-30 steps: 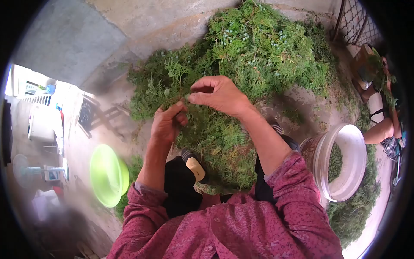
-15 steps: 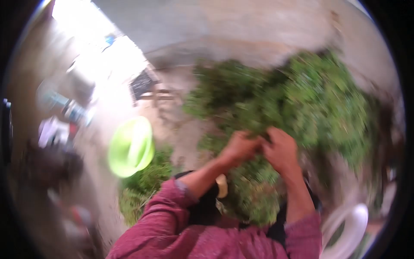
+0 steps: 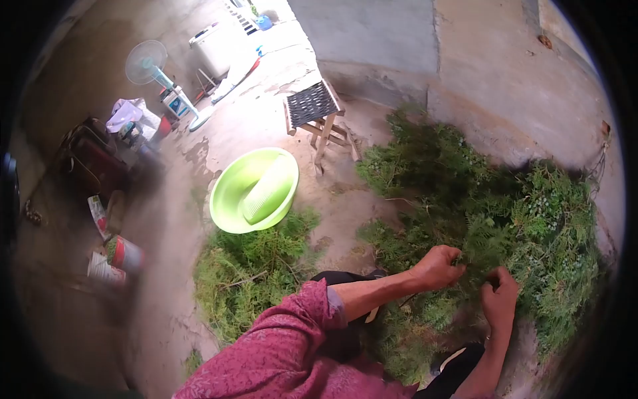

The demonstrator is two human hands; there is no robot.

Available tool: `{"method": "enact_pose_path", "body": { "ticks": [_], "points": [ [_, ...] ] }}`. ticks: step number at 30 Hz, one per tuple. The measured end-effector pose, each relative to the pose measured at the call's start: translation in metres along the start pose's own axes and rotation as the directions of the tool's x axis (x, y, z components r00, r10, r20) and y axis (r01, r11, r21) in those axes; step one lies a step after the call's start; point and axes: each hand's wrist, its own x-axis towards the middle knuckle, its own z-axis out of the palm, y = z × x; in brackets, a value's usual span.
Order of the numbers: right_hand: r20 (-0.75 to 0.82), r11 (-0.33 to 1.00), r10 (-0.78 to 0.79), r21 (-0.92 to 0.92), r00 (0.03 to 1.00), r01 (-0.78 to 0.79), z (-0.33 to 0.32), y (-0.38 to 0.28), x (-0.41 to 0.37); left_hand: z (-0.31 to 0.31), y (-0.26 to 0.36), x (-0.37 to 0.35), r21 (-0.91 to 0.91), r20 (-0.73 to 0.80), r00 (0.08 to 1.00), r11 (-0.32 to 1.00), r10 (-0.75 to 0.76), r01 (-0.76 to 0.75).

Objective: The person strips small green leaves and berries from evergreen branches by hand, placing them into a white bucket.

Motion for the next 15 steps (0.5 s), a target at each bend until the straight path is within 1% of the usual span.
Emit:
{"method": "enact_pose_path", "body": {
  "ticks": [1,2,3,4,6,7,8,9,10,11,13,14,15],
  "points": [
    [0.004,1.000,-0.005,0.004,1.000,0.005,0.002,-0.006,0.000,-0.002,-0.003,0.000,-0.005,-0.016,0.999,0.999,-0.051,0.051],
    [0.134,0.910,0.178,0.354,0.975,-0.214,0.003,-0.017,-0.003,-0.002,-0.005,0.001,0.000,-0.024,0.998,0.999,-0.050,0.050],
    [0.317,0.660,0.290,0.617,0.903,-0.428,0.002,-0.030,-0.002,0.000,-0.006,0.001,-0.015,-0.034,0.998,0.998,-0.054,0.054],
    [0.321,0.660,0.279,0.621,0.905,-0.423,0.001,-0.032,0.000,0.002,-0.008,0.001,-0.030,-0.045,0.997,0.998,-0.058,0.056],
    [0.383,0.392,0.290,0.788,0.877,-0.474,0.002,-0.033,0.002,0.005,-0.005,-0.004,-0.027,-0.003,0.999,0.999,-0.037,0.037],
    [0.385,0.392,0.279,0.791,0.880,-0.470,0.004,-0.034,0.004,0.006,-0.001,-0.006,-0.040,0.017,1.000,0.999,-0.022,0.022],
    [0.333,0.528,0.274,0.732,0.902,-0.431,0.006,-0.034,0.007,0.005,0.002,-0.009,-0.038,0.060,0.998,0.999,-0.019,0.021],
    [0.281,0.651,0.262,0.654,0.923,-0.384,0.008,-0.033,0.007,0.005,0.001,-0.009,-0.035,0.054,0.998,0.999,-0.017,0.019],
    [0.233,0.660,0.235,0.675,0.944,-0.331,0.013,-0.028,0.007,0.008,-0.003,-0.007,0.017,0.060,0.998,1.000,0.013,-0.014],
    [0.237,0.660,0.230,0.675,0.944,-0.331,0.014,-0.027,0.006,0.012,-0.009,-0.006,0.068,0.066,0.997,0.997,0.041,-0.045],
    [0.260,0.757,0.239,0.554,0.936,-0.347,0.015,-0.026,0.004,0.009,0.000,-0.011,0.076,0.058,0.998,0.997,0.027,-0.032],
    [0.260,0.756,0.237,0.556,0.936,-0.346,0.019,-0.024,0.004,0.007,0.005,-0.013,0.094,0.090,0.996,0.996,0.002,-0.010],
    [0.161,0.792,0.160,0.567,0.974,-0.224,0.025,-0.022,0.003,0.004,0.012,-0.016,0.112,0.123,0.992,0.994,-0.025,0.011]
  ]
}}
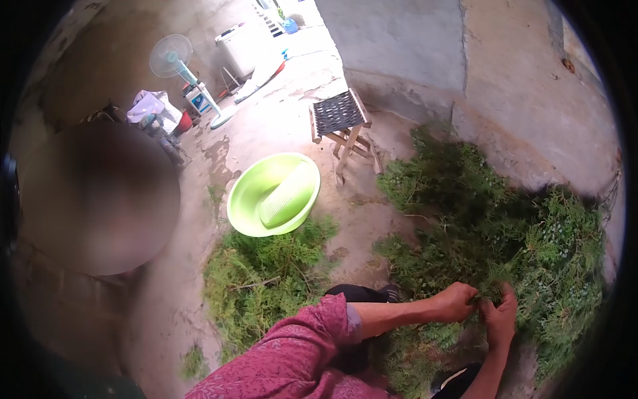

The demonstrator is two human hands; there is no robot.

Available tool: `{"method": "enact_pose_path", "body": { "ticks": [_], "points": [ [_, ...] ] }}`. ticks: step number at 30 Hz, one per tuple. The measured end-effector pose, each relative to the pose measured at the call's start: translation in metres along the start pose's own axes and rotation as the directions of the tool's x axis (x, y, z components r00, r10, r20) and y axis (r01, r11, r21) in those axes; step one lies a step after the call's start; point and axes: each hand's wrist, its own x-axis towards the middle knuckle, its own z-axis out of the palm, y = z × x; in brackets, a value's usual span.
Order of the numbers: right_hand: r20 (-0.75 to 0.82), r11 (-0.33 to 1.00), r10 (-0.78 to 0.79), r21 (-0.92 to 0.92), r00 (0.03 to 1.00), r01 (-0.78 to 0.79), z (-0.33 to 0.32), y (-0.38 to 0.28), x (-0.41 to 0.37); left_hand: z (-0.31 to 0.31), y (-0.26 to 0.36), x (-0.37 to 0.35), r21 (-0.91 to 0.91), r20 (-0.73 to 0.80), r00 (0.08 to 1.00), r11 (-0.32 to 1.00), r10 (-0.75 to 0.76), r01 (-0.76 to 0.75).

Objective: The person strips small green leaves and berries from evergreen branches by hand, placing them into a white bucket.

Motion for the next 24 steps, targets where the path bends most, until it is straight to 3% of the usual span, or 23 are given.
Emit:
{"method": "enact_pose_path", "body": {
  "ticks": [1,2,4,6,8,10,12,14,16,17,18,21,23,24],
  "points": [
    [-0.036,0.992,-0.125,-0.022,0.991,0.125,0.002,0.003,0.001,0.000,0.000,0.000,0.002,0.002,1.000,1.000,-0.001,0.001],
    [-0.039,0.992,-0.124,-0.021,0.991,0.124,0.000,0.000,0.001,0.000,-0.002,0.000,0.039,-0.005,1.000,0.999,0.016,-0.016],
    [0.115,0.993,0.006,-0.115,0.993,0.008,-0.006,-0.007,0.000,0.005,-0.012,0.003,0.078,-0.004,0.999,0.996,0.038,-0.037],
    [0.060,0.993,-0.038,-0.112,0.997,0.045,-0.001,-0.008,-0.002,0.011,-0.026,0.008,0.258,-0.081,0.981,0.954,0.177,-0.151],
    [0.002,0.991,-0.078,-0.109,0.997,0.078,0.000,-0.006,-0.003,0.011,-0.035,0.012,0.248,-0.083,0.977,0.954,0.196,-0.170],
    [0.041,0.793,-0.367,-0.508,0.929,0.335,-0.005,-0.004,-0.001,0.011,-0.030,0.012,0.228,-0.074,0.974,0.955,0.212,-0.191],
    [0.013,0.653,-0.452,-0.677,0.892,0.340,-0.007,0.000,-0.003,0.004,-0.020,0.011,0.041,-0.007,0.998,0.997,0.065,-0.065],
    [-0.076,0.803,-0.225,-0.579,0.971,0.141,-0.009,-0.013,-0.004,-0.002,-0.016,0.012,-0.005,0.136,0.984,0.994,-0.111,0.112],
    [-0.084,0.875,-0.174,-0.470,0.981,0.115,-0.014,-0.017,-0.002,-0.002,-0.008,0.012,0.028,0.125,0.985,0.993,-0.118,0.116],
    [-0.114,0.891,-0.152,-0.447,0.982,0.086,-0.017,-0.012,-0.001,-0.003,0.009,0.009,0.032,0.137,0.966,0.976,-0.219,0.217],
    [-0.075,0.838,-0.214,-0.527,0.974,0.143,-0.021,-0.004,0.000,0.001,-0.001,0.012,-0.051,0.171,0.956,0.967,-0.238,0.249],
    [-0.149,0.875,-0.169,-0.477,0.974,0.079,-0.027,0.006,-0.011,0.014,0.014,0.009,-0.058,0.182,0.948,0.960,-0.260,0.274],
    [-0.196,0.837,-0.273,-0.530,0.942,0.132,-0.017,0.003,-0.004,0.001,0.017,0.009,0.073,0.202,0.940,0.962,-0.274,0.264],
    [-0.177,0.821,-0.260,-0.558,0.949,0.121,-0.019,0.005,-0.002,0.001,0.004,0.012,0.144,0.168,0.963,0.971,-0.212,0.189]
  ]
}}
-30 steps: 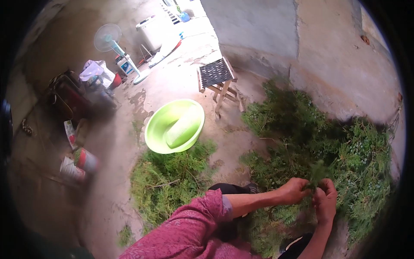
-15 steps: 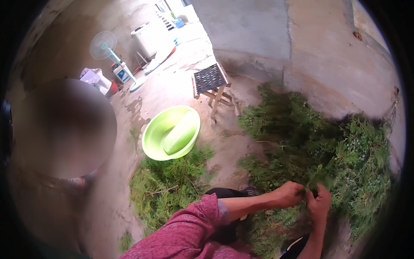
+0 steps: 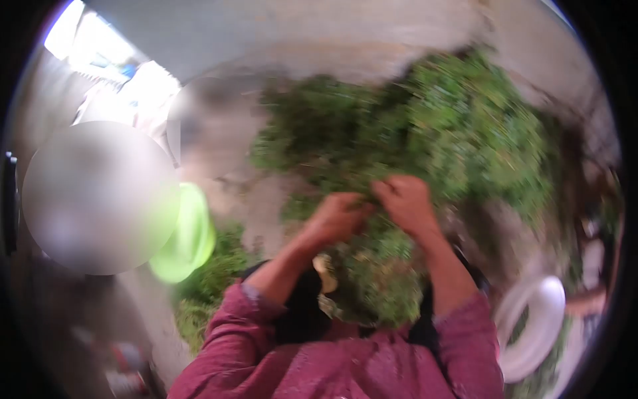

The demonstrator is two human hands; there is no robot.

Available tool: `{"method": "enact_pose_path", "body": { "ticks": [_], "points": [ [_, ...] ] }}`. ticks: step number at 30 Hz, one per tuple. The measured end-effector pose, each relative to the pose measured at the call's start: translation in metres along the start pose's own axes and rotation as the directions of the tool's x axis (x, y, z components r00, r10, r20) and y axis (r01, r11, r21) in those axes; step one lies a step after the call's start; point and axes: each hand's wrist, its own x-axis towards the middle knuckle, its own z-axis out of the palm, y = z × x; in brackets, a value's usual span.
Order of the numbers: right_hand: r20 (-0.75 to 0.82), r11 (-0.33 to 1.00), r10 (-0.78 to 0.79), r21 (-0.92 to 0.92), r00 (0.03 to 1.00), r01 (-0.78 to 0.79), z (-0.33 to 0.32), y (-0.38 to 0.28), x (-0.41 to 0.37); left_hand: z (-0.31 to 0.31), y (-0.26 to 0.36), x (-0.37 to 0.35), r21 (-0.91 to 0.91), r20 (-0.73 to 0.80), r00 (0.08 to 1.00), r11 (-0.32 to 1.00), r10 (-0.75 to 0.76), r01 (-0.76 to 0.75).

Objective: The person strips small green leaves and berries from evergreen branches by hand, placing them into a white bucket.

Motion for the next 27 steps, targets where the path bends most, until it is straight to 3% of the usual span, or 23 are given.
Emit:
{"method": "enact_pose_path", "body": {
  "ticks": [1,2,3,4,5,10,12,13,14,15,17,18,20,22,23,26,27],
  "points": [
    [0.034,0.992,-0.100,-0.070,0.994,0.102,0.004,0.012,0.003,0.000,-0.007,0.003,-0.102,0.008,1.000,0.994,0.029,-0.028],
    [0.036,1.000,0.004,0.030,0.999,-0.005,0.002,0.006,0.006,-0.002,-0.007,0.006,-0.074,0.004,1.000,0.997,0.028,-0.028],
    [0.097,0.984,0.089,0.147,0.991,-0.103,0.002,0.003,0.005,-0.002,-0.006,0.006,-0.161,0.014,0.999,0.987,0.031,-0.028],
    [0.142,0.911,0.237,0.312,0.961,-0.270,0.002,-0.003,0.005,-0.004,-0.001,0.003,-0.250,0.016,0.999,0.968,0.028,-0.023],
    [0.217,0.783,0.381,0.441,0.899,-0.439,0.002,-0.006,0.004,-0.003,-0.006,0.006,-0.148,-0.007,0.996,0.985,0.087,-0.087],
    [0.245,0.718,0.300,0.578,0.922,-0.388,-0.001,-0.005,0.004,-0.006,-0.005,0.001,-0.096,-0.003,0.991,0.987,0.131,-0.131],
    [0.234,0.382,0.521,0.796,0.821,-0.470,-0.018,-0.010,0.007,-0.006,-0.009,-0.001,-0.039,-0.002,0.986,0.985,0.166,-0.166],
    [0.236,0.381,0.520,0.796,0.821,-0.471,-0.026,-0.001,0.007,-0.007,-0.011,-0.002,0.005,0.021,0.990,0.990,0.140,-0.141],
    [0.271,0.126,0.343,0.935,0.899,-0.330,-0.037,0.016,0.009,-0.009,-0.012,-0.004,0.051,0.042,0.993,0.992,0.114,-0.116],
    [0.234,-0.171,0.160,0.963,0.959,-0.207,-0.043,0.025,0.010,-0.012,-0.011,-0.006,0.052,0.042,0.993,0.992,0.114,-0.116],
    [0.257,-0.220,0.145,0.950,0.956,-0.222,-0.044,0.035,0.012,-0.022,-0.006,-0.008,-0.354,0.066,0.997,0.933,-0.040,0.061],
    [0.282,-0.266,0.126,0.933,0.951,-0.241,-0.043,0.036,0.012,-0.023,-0.004,-0.007,-0.351,0.065,0.997,0.934,-0.043,0.063],
    [0.312,-0.279,0.136,0.923,0.940,-0.266,-0.042,0.030,0.009,-0.026,0.000,-0.005,-0.540,-0.109,0.991,0.833,0.072,-0.120],
    [0.311,-0.163,0.222,0.946,0.924,-0.279,-0.043,0.024,0.009,-0.027,-0.005,0.001,-0.587,-0.113,0.988,0.795,0.110,-0.156],
    [0.311,-0.161,0.223,0.947,0.924,-0.279,-0.043,0.027,0.010,-0.028,-0.008,0.003,-0.683,-0.103,0.993,0.721,0.057,-0.112],
    [0.324,-0.035,0.070,0.946,0.943,-0.323,-0.046,0.043,0.003,-0.028,-0.009,0.003,-0.818,-0.094,0.993,0.573,-0.070,-0.037],
    [0.290,0.054,0.315,0.945,0.904,-0.322,-0.047,0.021,0.000,-0.028,-0.019,0.007,-0.810,-0.063,0.995,0.586,-0.079,-0.004]
  ]
}}
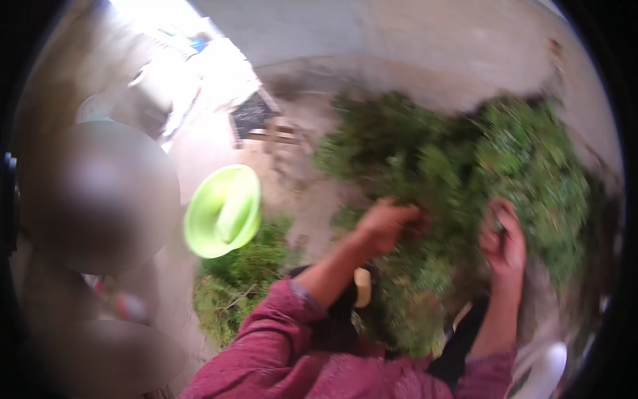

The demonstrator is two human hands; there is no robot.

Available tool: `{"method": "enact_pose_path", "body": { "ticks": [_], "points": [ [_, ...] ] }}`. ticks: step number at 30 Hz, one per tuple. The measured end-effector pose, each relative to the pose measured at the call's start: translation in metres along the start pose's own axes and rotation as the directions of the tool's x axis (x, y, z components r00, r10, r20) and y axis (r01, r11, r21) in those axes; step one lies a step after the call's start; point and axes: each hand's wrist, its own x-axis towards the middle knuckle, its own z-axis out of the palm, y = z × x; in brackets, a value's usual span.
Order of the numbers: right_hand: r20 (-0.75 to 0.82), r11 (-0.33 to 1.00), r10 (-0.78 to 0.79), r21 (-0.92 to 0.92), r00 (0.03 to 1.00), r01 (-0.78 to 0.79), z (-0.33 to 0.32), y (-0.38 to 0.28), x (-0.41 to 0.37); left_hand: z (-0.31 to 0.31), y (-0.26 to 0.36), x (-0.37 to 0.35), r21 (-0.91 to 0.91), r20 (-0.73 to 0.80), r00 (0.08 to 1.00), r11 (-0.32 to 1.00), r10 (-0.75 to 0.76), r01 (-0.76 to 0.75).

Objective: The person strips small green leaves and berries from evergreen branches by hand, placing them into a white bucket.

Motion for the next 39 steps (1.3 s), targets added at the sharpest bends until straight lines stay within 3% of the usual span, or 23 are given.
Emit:
{"method": "enact_pose_path", "body": {
  "ticks": [1,3,4,6,7,10,16,20,22,25,29,31,33,35,37,39],
  "points": [
    [-0.098,1.000,0.017,-0.016,0.995,-0.019,0.005,0.000,-0.002,0.000,0.002,-0.001,0.035,-0.022,0.999,0.999,-0.035,0.036],
    [0.061,0.990,0.073,-0.124,0.995,-0.065,0.008,-0.007,-0.003,0.000,-0.003,0.003,0.054,-0.053,0.998,0.998,-0.023,0.026],
    [0.076,0.989,0.076,-0.134,0.994,-0.065,0.002,-0.004,0.000,-0.001,-0.004,0.004,-0.061,-0.014,0.998,0.996,-0.067,0.066],
    [0.088,0.984,0.158,-0.095,0.983,-0.150,0.011,-0.009,0.001,-0.001,-0.006,0.007,-0.105,0.015,0.997,0.992,-0.075,0.077],
    [0.108,0.983,0.182,-0.060,0.977,-0.176,0.007,-0.004,0.004,0.006,-0.003,0.004,-0.073,-0.046,0.996,0.995,-0.072,0.069],
    [0.048,0.968,0.224,-0.129,0.973,-0.216,0.018,-0.004,-0.001,0.001,-0.005,0.007,-0.013,-0.028,0.996,0.997,-0.080,0.079],
    [0.101,0.975,0.179,-0.148,0.979,-0.163,0.010,-0.005,0.001,-0.002,-0.003,0.005,-0.024,-0.031,0.994,0.994,-0.104,0.103],
    [0.140,0.973,0.219,-0.099,0.966,-0.207,0.008,-0.001,0.002,0.002,-0.005,0.003,-0.030,-0.002,0.995,0.994,-0.101,0.100],
    [0.054,0.948,0.263,-0.198,0.963,-0.248,0.017,0.002,0.001,0.006,-0.005,0.002,-0.025,-0.006,0.996,0.996,-0.089,0.089],
    [0.067,0.920,0.308,-0.275,0.949,-0.279,0.021,0.015,0.002,0.017,-0.009,-0.002,0.041,-0.105,0.993,0.997,-0.055,0.060],
    [0.097,0.893,0.359,-0.327,0.928,-0.311,0.024,0.028,0.005,0.018,-0.019,0.001,0.071,-0.002,1.000,0.997,0.003,-0.003],
    [0.106,0.874,0.386,-0.360,0.916,-0.327,0.025,0.029,0.003,0.025,-0.018,-0.002,0.293,0.066,0.995,0.951,0.081,-0.097],
    [0.106,0.863,0.402,-0.376,0.909,-0.338,0.030,0.028,-0.001,0.026,-0.022,-0.003,0.244,0.107,0.991,0.964,0.079,-0.103],
    [0.105,0.852,0.417,-0.392,0.903,-0.348,0.030,0.030,-0.002,0.025,-0.027,-0.003,0.287,-0.003,0.994,0.952,0.109,-0.103],
    [0.133,0.719,0.362,-0.670,0.923,-0.185,0.025,0.033,0.000,0.022,-0.025,-0.004,0.299,-0.012,0.993,0.948,0.118,-0.109],
    [0.147,0.708,0.377,-0.682,0.915,-0.182,0.023,0.031,-0.001,0.019,-0.024,-0.003,0.314,-0.017,0.992,0.942,0.125,-0.114]
  ]
}}
